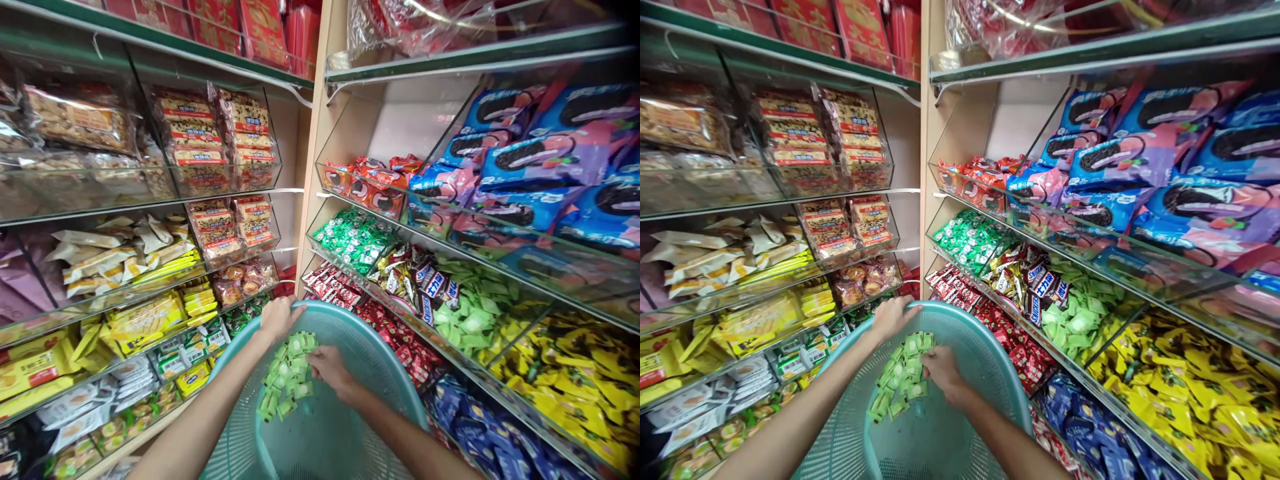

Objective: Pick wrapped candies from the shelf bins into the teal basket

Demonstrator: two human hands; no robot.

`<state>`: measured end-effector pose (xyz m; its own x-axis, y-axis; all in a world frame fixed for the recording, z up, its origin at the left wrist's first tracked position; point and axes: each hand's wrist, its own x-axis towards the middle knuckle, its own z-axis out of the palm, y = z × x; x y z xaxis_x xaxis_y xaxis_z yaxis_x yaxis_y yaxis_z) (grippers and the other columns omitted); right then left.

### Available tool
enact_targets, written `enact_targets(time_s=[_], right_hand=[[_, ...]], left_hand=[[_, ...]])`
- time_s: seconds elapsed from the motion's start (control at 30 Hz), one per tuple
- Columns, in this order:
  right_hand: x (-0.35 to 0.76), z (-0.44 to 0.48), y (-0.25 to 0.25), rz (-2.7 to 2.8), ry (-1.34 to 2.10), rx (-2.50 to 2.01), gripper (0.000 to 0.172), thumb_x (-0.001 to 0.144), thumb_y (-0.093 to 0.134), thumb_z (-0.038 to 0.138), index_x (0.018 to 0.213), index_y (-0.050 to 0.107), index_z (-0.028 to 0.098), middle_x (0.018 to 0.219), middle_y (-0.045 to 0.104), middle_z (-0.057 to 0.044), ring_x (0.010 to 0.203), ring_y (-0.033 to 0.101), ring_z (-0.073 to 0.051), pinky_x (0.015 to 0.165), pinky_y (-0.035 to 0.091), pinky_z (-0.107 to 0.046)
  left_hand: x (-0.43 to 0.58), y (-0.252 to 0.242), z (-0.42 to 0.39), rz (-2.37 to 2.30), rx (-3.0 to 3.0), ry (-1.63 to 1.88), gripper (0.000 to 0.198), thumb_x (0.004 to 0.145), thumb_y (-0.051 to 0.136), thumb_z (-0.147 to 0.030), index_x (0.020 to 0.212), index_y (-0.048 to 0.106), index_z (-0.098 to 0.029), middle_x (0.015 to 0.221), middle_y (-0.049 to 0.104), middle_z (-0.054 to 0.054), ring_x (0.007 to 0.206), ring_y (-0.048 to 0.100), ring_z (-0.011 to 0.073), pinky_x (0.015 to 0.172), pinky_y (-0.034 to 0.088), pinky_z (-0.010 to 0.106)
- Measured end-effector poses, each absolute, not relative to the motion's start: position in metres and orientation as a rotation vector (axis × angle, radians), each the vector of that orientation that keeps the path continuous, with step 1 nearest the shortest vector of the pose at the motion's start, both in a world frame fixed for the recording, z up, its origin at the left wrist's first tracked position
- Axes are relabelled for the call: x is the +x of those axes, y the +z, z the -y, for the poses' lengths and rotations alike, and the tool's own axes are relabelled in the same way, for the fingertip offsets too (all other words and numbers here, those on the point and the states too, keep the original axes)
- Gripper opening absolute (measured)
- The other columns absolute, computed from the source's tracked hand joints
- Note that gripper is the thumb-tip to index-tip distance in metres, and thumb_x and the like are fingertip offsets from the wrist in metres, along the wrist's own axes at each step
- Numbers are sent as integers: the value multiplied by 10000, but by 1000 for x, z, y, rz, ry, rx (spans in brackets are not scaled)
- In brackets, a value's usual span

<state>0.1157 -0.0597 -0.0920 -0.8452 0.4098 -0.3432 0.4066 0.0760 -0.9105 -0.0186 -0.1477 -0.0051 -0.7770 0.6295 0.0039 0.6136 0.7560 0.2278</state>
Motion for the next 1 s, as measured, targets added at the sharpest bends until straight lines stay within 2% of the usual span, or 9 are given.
enact_targets(time_s=[0.2,0.3,0.4,0.5,0.6,0.67,0.73,0.83,1.0], right_hand=[[111,50,-96,2511,1565,-784,264,733,535,236,482,478,178,373,449,59,391,407,-83,474,310,-210],[107,54,-89,2590,1312,-736,275,791,516,274,534,513,174,444,508,39,450,459,-98,501,322,-215],[104,67,-80,2747,1004,-458,197,844,487,264,698,582,173,612,602,9,585,522,-122,572,354,-227],[101,83,-72,2880,650,66,148,851,516,303,899,590,185,852,638,-27,819,537,-162,737,380,-275],[94,93,-65,2898,348,556,385,827,547,425,1132,510,193,1109,580,-60,1003,464,-199,846,349,-345],[84,98,-63,2874,191,756,453,833,533,439,1204,458,189,1204,530,-67,1048,429,-203,873,332,-371],[71,103,-65,2818,61,881,369,871,489,380,1188,465,191,1216,520,-57,1036,428,-191,863,332,-372],[53,113,-73,2714,-67,988,214,934,373,240,1088,512,187,1119,561,-35,944,455,-158,803,348,-344],[34,121,-87,2683,-133,1014,202,949,345,208,954,542,165,942,582,-30,880,463,-149,806,346,-341]], left_hand=[[-27,-6,131,-2848,1053,334,542,849,275,-612,1090,612,-264,959,691,97,898,634,233,749,431,297],[-36,-4,125,-2833,1115,324,539,847,284,-613,1121,598,-271,941,693,87,890,637,235,740,435,296],[-46,-1,121,-2822,1168,307,540,847,287,-613,1129,593,-269,972,685,85,908,630,229,759,432,294],[-56,0,117,-2811,1205,322,538,843,286,-621,1088,610,-268,982,687,80,922,627,230,758,431,292],[-67,1,116,-2798,1236,376,533,845,282,-621,1097,605,-281,990,689,71,940,623,224,756,426,285],[-75,1,119,-2798,1245,393,538,844,280,-623,1105,602,-281,983,690,71,934,624,221,754,422,282],[-83,1,122,-2808,1246,390,542,844,275,-624,1084,613,-275,965,692,73,912,628,224,742,421,283],[-94,2,128,-2811,1241,389,545,844,271,-623,1062,622,-269,951,694,76,889,632,231,724,422,288],[-109,4,134,-2790,1210,414,527,843,293,-616,1063,617,-264,965,689,71,905,626,221,736,415,277]])
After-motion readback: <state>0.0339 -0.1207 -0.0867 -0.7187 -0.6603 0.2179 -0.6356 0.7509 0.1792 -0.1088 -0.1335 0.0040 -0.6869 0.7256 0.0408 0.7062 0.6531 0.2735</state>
